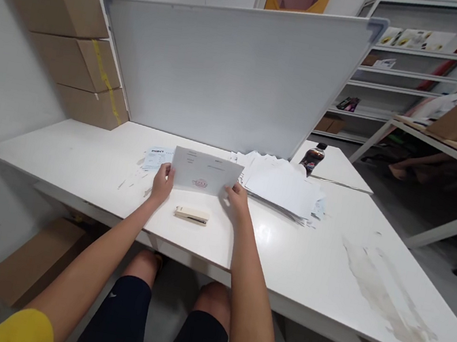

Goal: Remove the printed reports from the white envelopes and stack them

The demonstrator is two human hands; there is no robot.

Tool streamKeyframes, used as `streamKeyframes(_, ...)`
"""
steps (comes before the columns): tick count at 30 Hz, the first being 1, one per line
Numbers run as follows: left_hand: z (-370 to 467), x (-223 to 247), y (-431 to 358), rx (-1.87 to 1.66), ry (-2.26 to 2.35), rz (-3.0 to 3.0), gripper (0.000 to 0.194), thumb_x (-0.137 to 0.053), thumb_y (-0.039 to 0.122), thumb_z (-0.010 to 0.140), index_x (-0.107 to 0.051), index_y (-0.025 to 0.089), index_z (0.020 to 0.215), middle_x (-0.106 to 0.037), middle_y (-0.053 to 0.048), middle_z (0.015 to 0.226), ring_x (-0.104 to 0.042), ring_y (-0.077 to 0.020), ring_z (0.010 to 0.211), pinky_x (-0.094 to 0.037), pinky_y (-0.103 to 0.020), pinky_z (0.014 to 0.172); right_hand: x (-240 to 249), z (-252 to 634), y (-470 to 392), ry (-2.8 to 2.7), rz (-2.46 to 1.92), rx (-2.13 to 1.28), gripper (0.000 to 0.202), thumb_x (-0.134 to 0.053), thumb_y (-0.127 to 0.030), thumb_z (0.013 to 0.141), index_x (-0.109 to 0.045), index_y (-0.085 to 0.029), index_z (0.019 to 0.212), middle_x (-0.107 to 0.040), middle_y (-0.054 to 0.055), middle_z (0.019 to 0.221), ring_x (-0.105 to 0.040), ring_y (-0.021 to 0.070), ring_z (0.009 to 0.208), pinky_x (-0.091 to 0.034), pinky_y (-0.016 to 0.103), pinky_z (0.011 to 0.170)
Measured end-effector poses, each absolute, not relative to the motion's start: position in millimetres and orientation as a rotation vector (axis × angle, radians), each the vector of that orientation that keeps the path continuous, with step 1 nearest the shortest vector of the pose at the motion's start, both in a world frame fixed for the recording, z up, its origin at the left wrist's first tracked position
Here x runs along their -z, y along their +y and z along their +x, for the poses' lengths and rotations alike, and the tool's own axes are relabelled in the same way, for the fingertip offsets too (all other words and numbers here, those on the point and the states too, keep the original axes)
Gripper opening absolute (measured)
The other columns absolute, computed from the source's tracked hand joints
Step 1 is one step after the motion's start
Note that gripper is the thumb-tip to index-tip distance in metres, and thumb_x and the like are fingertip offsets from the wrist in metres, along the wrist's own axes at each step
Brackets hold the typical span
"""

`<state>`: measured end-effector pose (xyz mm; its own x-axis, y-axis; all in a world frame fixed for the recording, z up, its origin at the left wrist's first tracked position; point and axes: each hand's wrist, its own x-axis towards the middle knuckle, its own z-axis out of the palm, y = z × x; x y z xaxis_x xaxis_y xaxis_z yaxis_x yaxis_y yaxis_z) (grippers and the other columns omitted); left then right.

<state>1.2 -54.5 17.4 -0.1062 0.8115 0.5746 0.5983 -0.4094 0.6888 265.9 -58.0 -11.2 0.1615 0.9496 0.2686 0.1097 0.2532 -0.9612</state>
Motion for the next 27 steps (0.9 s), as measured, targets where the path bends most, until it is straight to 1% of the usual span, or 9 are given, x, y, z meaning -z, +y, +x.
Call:
streamKeyframes(3, 3, -17, -53, -1.464, 1.597, 1.977, 0.013, -0.043, 0.035, 0.092, -0.046, 0.022, 0.089, -0.055, -0.001, 0.078, -0.054, -0.0165, 0.072, -0.041, -0.028, 0.066, 15, 268, -55, -1.245, -1.122, -0.796, 0.017, -0.055, -0.030, 0.068, -0.060, -0.022, 0.082, -0.065, 0.001, 0.083, -0.059, 0.0198, 0.086, -0.046, 0.036, 0.082)
streamKeyframes(6, 3, -17, -54, -1.417, 1.602, 1.983, 0.015, -0.042, 0.035, 0.093, -0.040, 0.023, 0.082, -0.049, 0.002, 0.071, -0.050, -0.0158, 0.065, -0.037, -0.027, 0.060, 17, 268, -54, -1.229, -1.074, -0.747, 0.018, -0.050, -0.024, 0.064, -0.058, -0.021, 0.080, -0.062, -0.001, 0.079, -0.057, 0.0172, 0.080, -0.044, 0.033, 0.079)
streamKeyframes(10, 3, -17, -55, -1.461, 1.548, 1.954, 0.014, -0.035, 0.033, 0.096, -0.038, 0.024, 0.086, -0.048, 0.002, 0.071, -0.049, -0.0161, 0.064, -0.035, -0.027, 0.059, 13, 267, -56, -1.191, -1.061, -0.776, 0.023, -0.049, -0.021, 0.062, -0.057, -0.023, 0.083, -0.061, -0.002, 0.080, -0.056, 0.0159, 0.079, -0.044, 0.029, 0.075)
streamKeyframes(13, 3, -19, -56, -1.424, 1.515, 1.986, 0.012, -0.035, 0.033, 0.096, -0.039, 0.024, 0.089, -0.050, 0.001, 0.073, -0.051, -0.0172, 0.066, -0.035, -0.028, 0.060, 10, 266, -56, -1.186, -1.104, -0.843, 0.022, -0.051, -0.023, 0.061, -0.059, -0.023, 0.082, -0.062, -0.002, 0.079, -0.057, 0.0164, 0.077, -0.045, 0.029, 0.072)
streamKeyframes(16, 3, -21, -54, -1.371, 1.511, 2.021, 0.012, -0.035, 0.034, 0.096, -0.040, 0.024, 0.091, -0.052, 0.000, 0.076, -0.052, -0.0184, 0.068, -0.035, -0.028, 0.060, 11, 265, -53, -1.223, -1.164, -0.841, 0.018, -0.053, -0.024, 0.061, -0.060, -0.022, 0.077, -0.064, 0.000, 0.077, -0.058, 0.0181, 0.079, -0.046, 0.032, 0.076)
streamKeyframes(19, 3, -21, -51, -1.332, 1.533, 2.019, 0.012, -0.034, 0.034, 0.096, -0.040, 0.024, 0.092, -0.053, 0.000, 0.075, -0.053, -0.0189, 0.067, -0.035, -0.028, 0.059, 14, 265, -49, -1.259, -1.200, -0.823, 0.016, -0.054, -0.026, 0.064, -0.061, -0.021, 0.078, -0.065, 0.000, 0.078, -0.059, 0.0197, 0.083, -0.047, 0.035, 0.080)
streamKeyframes(22, 3, -20, -47, -1.305, 1.555, 2.028, 0.012, -0.036, 0.035, 0.095, -0.040, 0.024, 0.092, -0.053, -0.001, 0.074, -0.053, -0.0195, 0.065, -0.035, -0.029, 0.059, 15, 266, -48, -1.256, -1.215, -0.786, 0.019, -0.055, -0.029, 0.067, -0.063, -0.022, 0.084, -0.068, 0.002, 0.086, -0.060, 0.0212, 0.088, -0.047, 0.037, 0.083)
streamKeyframes(25, 3, -18, -44, -1.241, 1.533, 2.072, 0.015, -0.032, 0.034, 0.096, -0.041, 0.024, 0.090, -0.053, -0.001, 0.072, -0.053, -0.0197, 0.064, -0.036, -0.029, 0.059, 15, 265, -47, -1.245, -1.165, -0.776, 0.026, -0.057, -0.031, 0.069, -0.063, -0.022, 0.093, -0.069, 0.003, 0.096, -0.059, 0.0217, 0.094, -0.045, 0.038, 0.088)
streamKeyframes(27, 3, -18, -43, -1.202, 1.513, 2.107, 0.017, -0.029, 0.034, 0.097, -0.042, 0.024, 0.090, -0.054, -0.001, 0.071, -0.054, -0.0201, 0.065, -0.037, -0.030, 0.060, 14, 264, -47, -1.228, -1.152, -0.774, 0.027, -0.058, -0.031, 0.067, -0.063, -0.021, 0.091, -0.069, 0.003, 0.093, -0.059, 0.0214, 0.090, -0.045, 0.038, 0.087)
